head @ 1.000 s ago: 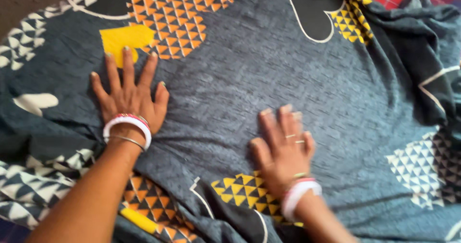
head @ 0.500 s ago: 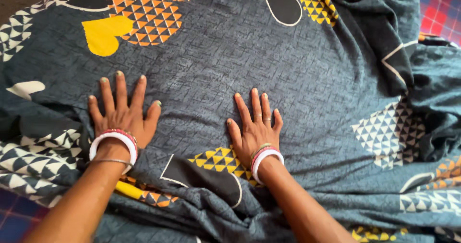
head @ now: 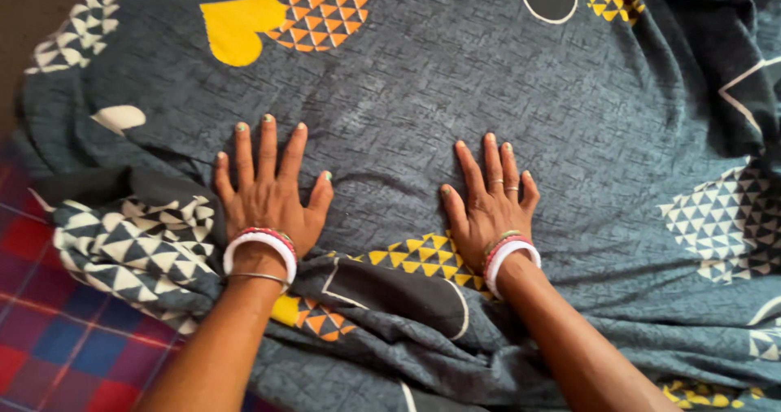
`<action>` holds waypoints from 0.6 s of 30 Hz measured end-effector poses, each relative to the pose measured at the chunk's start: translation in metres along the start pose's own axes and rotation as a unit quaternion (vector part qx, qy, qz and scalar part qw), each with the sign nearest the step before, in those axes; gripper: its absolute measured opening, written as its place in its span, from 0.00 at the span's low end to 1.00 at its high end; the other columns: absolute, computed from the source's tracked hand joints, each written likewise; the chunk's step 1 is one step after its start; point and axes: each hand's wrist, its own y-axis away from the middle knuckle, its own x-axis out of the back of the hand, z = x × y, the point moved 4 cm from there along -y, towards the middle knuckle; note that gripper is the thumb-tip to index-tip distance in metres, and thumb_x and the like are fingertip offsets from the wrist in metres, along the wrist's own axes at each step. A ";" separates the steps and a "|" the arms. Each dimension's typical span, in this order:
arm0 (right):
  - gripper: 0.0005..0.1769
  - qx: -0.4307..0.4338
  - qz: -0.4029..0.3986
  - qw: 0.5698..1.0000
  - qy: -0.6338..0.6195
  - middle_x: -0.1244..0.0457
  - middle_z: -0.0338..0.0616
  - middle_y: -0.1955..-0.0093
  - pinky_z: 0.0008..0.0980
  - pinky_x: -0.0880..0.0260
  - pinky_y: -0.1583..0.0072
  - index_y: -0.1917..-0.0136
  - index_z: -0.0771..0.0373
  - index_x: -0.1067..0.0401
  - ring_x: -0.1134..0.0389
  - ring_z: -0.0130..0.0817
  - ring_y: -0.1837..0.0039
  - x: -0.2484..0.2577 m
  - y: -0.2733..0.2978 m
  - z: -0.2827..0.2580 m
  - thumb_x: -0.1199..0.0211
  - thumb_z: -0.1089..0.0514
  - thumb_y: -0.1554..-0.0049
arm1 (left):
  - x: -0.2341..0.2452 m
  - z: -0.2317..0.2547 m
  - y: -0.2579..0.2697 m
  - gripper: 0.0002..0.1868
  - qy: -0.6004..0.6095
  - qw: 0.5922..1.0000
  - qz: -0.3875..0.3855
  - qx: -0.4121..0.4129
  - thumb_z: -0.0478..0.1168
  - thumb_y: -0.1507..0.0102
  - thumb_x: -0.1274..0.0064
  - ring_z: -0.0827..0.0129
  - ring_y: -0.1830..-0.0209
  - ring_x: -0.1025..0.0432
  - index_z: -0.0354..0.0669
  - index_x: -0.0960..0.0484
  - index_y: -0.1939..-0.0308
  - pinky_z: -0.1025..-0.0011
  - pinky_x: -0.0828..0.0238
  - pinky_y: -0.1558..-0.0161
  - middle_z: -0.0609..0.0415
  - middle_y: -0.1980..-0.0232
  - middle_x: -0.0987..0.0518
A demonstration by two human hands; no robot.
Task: The person spreads and smooths a patterned bedsheet over a mattress on a bed frame, pulling at the edges and using their hands to flatten creases.
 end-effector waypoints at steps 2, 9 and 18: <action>0.37 -0.007 -0.016 1.000 0.009 0.63 0.53 0.14 0.58 0.69 0.24 0.18 0.47 0.51 0.66 0.52 0.15 0.001 -0.001 -0.002 0.55 0.38 0.37 | 0.001 0.000 0.001 0.37 0.005 1.000 0.008 -0.002 0.60 0.36 0.55 0.45 0.18 0.58 0.54 0.35 0.24 0.40 0.66 0.26 0.44 0.18 0.46; 0.38 -0.048 -0.065 0.997 0.019 0.65 0.51 0.14 0.57 0.70 0.25 0.18 0.44 0.54 0.68 0.49 0.15 -0.002 -0.005 -0.001 0.56 0.35 0.37 | -0.007 -0.007 0.003 0.37 0.032 0.999 0.021 -0.008 0.60 0.35 0.56 0.43 0.18 0.59 0.53 0.36 0.23 0.39 0.68 0.25 0.43 0.18 0.46; 0.35 -0.056 -0.283 0.952 -0.104 0.64 0.42 0.13 0.53 0.58 0.24 0.20 0.40 0.48 0.65 0.42 0.14 0.028 0.058 0.015 0.58 0.35 0.38 | -0.014 -0.016 -0.010 0.42 0.032 0.995 -0.086 -0.027 0.64 0.37 0.57 0.41 0.20 0.66 0.54 0.44 0.23 0.38 0.71 0.29 0.42 0.18 0.54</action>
